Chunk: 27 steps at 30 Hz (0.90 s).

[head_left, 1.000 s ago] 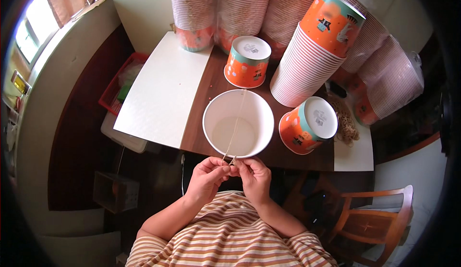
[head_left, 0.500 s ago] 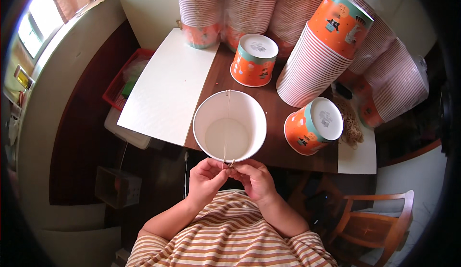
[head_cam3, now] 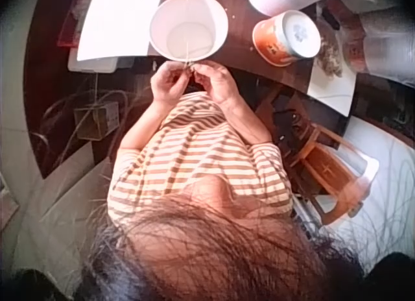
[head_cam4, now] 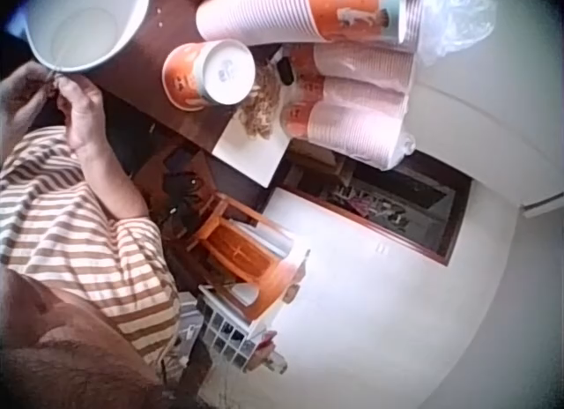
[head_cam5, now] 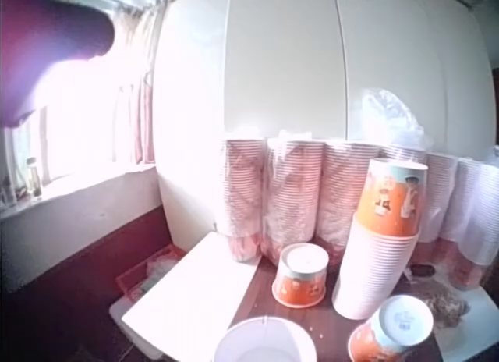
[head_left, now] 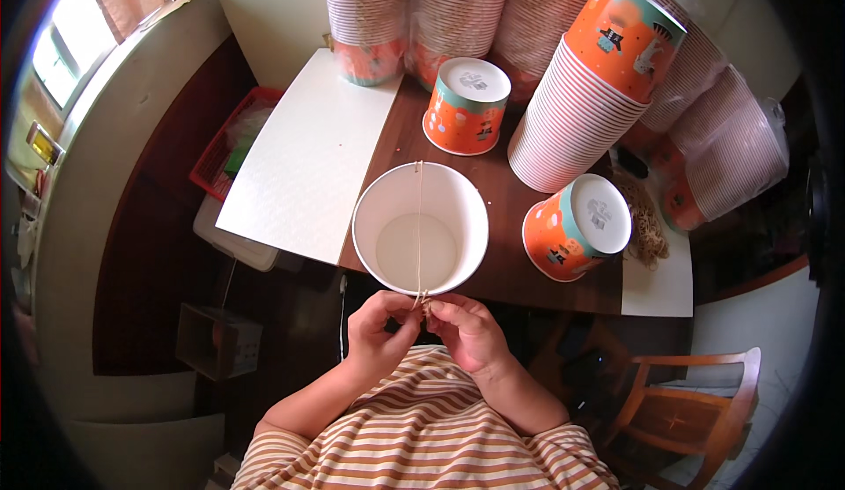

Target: Unpacking stacks of paper cups and attaching a thin string to one of them.

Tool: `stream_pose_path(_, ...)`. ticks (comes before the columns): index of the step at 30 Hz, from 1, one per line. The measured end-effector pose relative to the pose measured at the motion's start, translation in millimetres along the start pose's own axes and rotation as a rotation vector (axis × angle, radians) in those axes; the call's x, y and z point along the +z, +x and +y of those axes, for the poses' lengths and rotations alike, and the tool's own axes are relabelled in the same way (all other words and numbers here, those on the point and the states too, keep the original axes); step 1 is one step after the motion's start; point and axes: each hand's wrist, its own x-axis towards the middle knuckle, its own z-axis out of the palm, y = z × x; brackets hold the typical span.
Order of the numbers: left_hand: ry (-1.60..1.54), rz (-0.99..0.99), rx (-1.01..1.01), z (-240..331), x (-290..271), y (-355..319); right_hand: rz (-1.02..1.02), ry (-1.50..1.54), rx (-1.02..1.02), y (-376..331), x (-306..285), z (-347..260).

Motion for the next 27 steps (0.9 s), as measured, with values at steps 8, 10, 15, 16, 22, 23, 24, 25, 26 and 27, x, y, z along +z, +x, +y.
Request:
stream_pose_path(8,0.254,-0.001,0.177,18,3,6,0.037,-0.164,-0.185,-3,10,2)
stream_pose_path(10,0.245,0.0,0.186,18,3,6,0.042,-0.173,-0.198,-3,12,2)
stream_pose_path(15,0.339,0.021,0.219,10,1,5,0.007,-0.262,-0.275,-5,15,0)
stream_pose_path(16,0.339,0.02,0.219,8,1,5,0.008,-0.261,-0.276,-4,12,1)
stream_pose_path(22,0.14,-0.003,-0.061,-1,-2,-3,0.137,-0.307,-0.241,3,7,3)
stream_pose_path(23,0.076,0.005,-0.107,-2,-2,-4,0.094,-0.252,-0.182,3,9,3)
stream_pose_path(24,0.011,0.011,-0.152,-3,-2,-5,0.052,-0.197,-0.125,3,10,3)
stream_pose_path(25,0.011,0.01,-0.153,-2,-2,-5,0.053,-0.196,-0.125,4,9,3)
stream_pose_path(26,-0.006,0.008,-0.157,-1,-2,-5,0.024,-0.149,-0.107,5,8,5)
stream_pose_path(27,-0.022,0.006,-0.159,0,-3,-5,-0.006,-0.103,-0.089,6,7,6)
